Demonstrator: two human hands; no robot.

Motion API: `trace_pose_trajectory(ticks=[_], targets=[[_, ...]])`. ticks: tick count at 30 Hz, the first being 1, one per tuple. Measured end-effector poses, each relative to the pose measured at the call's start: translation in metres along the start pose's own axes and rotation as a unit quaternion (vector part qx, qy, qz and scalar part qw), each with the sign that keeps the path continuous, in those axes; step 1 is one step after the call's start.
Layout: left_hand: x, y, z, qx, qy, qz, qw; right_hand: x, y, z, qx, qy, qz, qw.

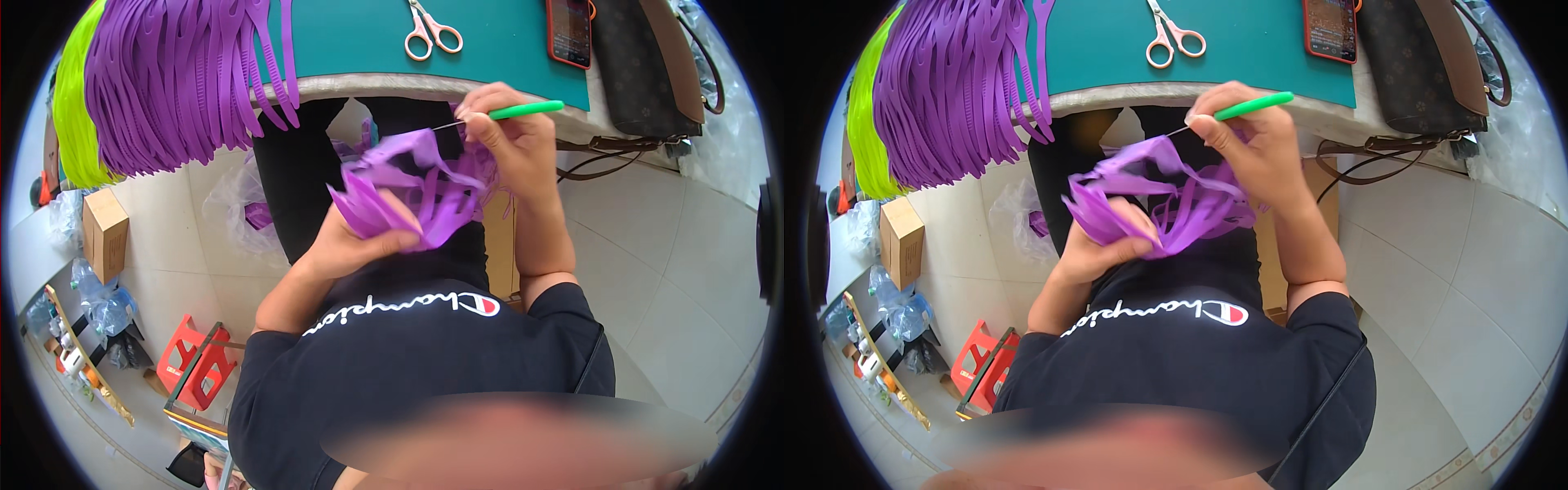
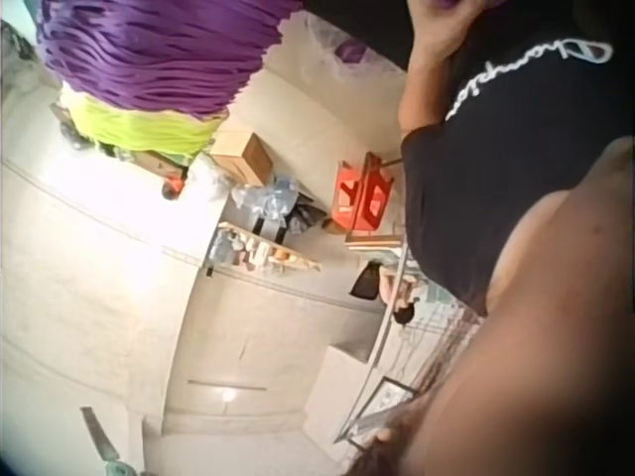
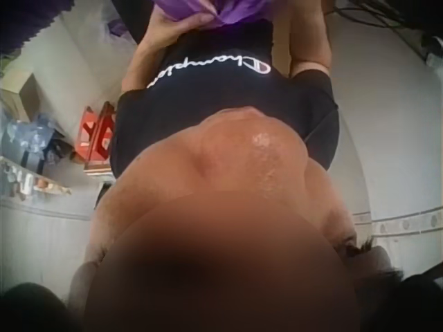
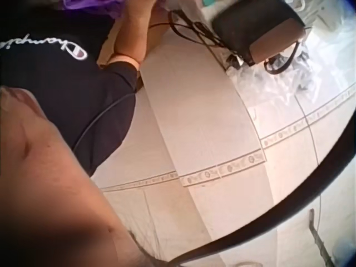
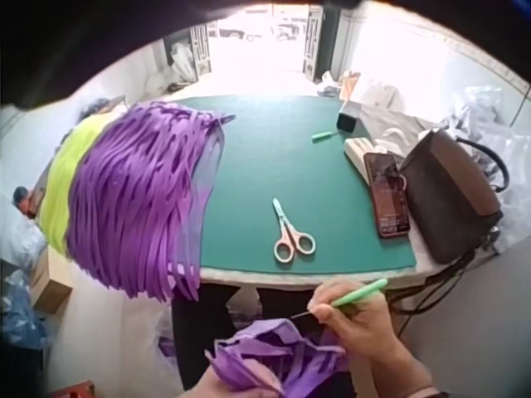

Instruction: Assembling purple plastic fringe strips into decorative bundles or pom-poms using a specialized hook tool.

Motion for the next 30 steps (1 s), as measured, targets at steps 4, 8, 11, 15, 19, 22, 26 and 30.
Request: trace_pose_trajectory(ticks=[4, 8, 11, 15, 19, 22, 26, 30], targets=[[-0.018, -0.009, -0.013, 0.082, 0.019, -0.232, 0.969, 0.024, -0.011, -0.005, -0.016, -0.045, -0.094, 0.994], [-0.028, -0.004, -0.004, 0.123, 0.023, -0.259, 0.958, 0.037, -0.032, 0.004, 0.087, 0.247, -0.026, 0.965], [-0.029, -0.002, 0.0, 0.121, -0.002, -0.276, 0.954, 0.042, -0.042, -0.002, 0.101, 0.285, 0.005, 0.953], [-0.028, 0.002, 0.001, 0.105, -0.021, -0.285, 0.952, 0.045, -0.046, -0.006, 0.118, 0.306, 0.008, 0.945], [-0.027, 0.003, 0.001, 0.091, -0.028, -0.295, 0.951, 0.042, -0.048, -0.005, 0.133, 0.322, 0.003, 0.937], [-0.027, 0.003, 0.0, 0.082, -0.03, -0.302, 0.949, 0.041, -0.048, -0.006, 0.133, 0.338, 0.009, 0.932], [-0.027, 0.005, 0.002, 0.076, -0.026, -0.278, 0.957, 0.042, -0.049, -0.006, 0.148, 0.352, 0.008, 0.924], [-0.027, 0.001, -0.001, 0.025, -0.073, -0.302, 0.95, 0.039, -0.052, 0.003, 0.243, 0.343, 0.027, 0.907]])
Point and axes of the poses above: each hand's wrist, its own x-axis away from the middle knuckle, its own y-axis out of the back of the hand, z = x × y, the point moved 2 cm from there along -x, towards the middle knuckle, and after that the axes turned 15 degrees about -z, right-handed, at the moved point
